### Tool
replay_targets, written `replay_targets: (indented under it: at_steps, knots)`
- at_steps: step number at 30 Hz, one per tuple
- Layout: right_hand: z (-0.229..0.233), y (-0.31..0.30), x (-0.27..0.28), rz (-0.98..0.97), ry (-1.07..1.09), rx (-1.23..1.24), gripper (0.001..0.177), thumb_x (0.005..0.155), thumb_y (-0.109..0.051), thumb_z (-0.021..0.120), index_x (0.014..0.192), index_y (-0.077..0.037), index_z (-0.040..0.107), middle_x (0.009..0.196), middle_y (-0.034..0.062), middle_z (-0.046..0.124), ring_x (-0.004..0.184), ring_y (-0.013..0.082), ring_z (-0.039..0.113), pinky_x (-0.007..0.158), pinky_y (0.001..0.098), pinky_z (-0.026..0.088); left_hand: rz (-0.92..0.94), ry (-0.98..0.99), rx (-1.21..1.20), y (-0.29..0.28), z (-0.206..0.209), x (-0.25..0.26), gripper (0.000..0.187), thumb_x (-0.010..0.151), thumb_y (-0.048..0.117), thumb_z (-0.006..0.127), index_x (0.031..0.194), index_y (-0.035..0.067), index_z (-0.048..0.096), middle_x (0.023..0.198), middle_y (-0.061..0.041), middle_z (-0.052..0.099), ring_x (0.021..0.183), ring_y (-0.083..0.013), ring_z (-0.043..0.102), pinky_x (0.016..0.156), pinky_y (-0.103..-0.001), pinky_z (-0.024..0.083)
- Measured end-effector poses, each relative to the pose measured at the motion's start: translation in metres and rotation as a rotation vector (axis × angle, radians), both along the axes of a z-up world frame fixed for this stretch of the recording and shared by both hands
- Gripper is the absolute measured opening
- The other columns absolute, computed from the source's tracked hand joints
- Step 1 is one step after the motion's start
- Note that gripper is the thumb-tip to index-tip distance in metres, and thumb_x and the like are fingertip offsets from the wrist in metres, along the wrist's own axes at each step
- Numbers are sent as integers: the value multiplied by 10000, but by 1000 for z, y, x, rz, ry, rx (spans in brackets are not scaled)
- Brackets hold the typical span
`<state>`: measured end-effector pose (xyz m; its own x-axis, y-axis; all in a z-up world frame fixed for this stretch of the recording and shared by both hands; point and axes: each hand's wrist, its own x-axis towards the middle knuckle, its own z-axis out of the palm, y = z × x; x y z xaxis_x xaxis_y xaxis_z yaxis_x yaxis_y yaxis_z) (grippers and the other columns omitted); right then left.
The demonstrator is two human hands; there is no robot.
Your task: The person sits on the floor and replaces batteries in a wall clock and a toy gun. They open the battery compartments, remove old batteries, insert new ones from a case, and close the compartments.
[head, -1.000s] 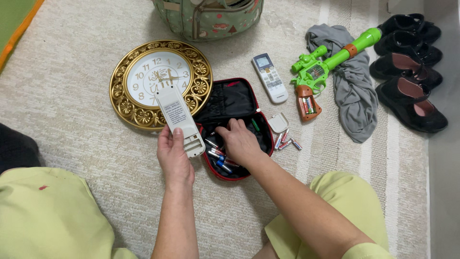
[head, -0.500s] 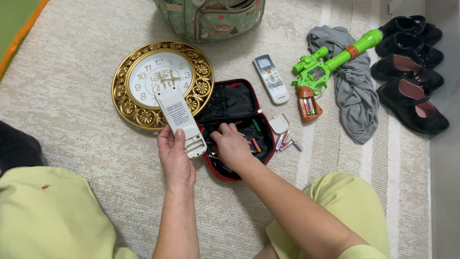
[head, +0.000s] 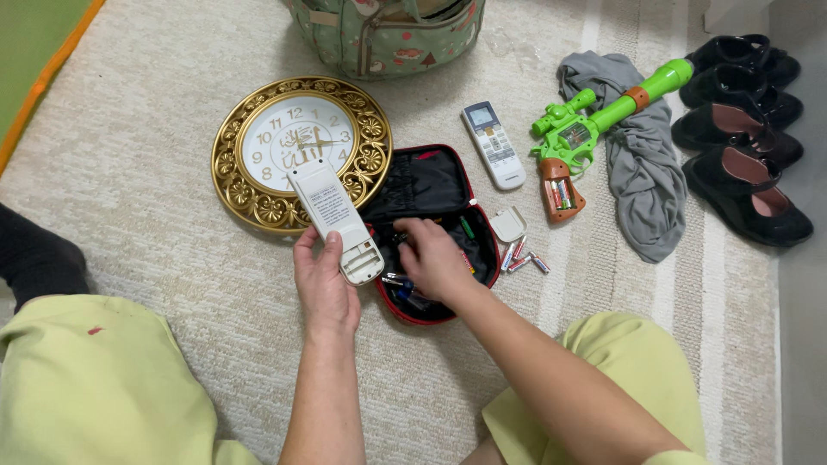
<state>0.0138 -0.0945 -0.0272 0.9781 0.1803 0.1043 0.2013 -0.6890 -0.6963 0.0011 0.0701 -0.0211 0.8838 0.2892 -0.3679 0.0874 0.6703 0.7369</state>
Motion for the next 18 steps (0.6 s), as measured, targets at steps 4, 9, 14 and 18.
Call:
replay_targets:
  at_steps: [4, 9, 14, 18]
  knots:
    - [25, -25, -6, -68, 388, 547, 368, 964, -80, 689, 1330, -67, 658, 925, 30, 644, 822, 111, 614, 747, 274, 547, -16, -8, -55, -5, -6, 1, 372, 1008, 94, 552, 1343, 43, 400, 1246, -181, 633, 1090, -238, 685, 906, -381, 622]
    - [33, -41, -17, -190, 585, 1020, 319, 952, -77, 683, 1265, -28, 645, 967, 34, 692, 847, 125, 694, 753, 281, 609, -64, -21, -108, -23, -6, -2, 387, 1026, 106, 541, 1376, 27, 397, 1250, -200, 623, 1109, -238, 666, 919, -372, 606]
    - [22, -48, -16, -314, 719, 1284, 260, 951, -98, 675, 1198, -17, 660, 950, 81, 724, 841, 179, 734, 754, 315, 633, -105, -16, -110, -34, 2, -6, 432, 1025, 113, 530, 1414, 26, 364, 1266, -211, 620, 1116, -238, 672, 920, -369, 611]
    - [15, -45, -13, -407, 754, 1281, 234, 963, -116, 679, 1169, -5, 673, 933, 93, 743, 826, 180, 734, 747, 309, 624, -141, 5, -85, -39, 11, -8, 475, 1006, 113, 534, 1438, 30, 354, 1280, -215, 621, 1126, -246, 674, 918, -377, 613]
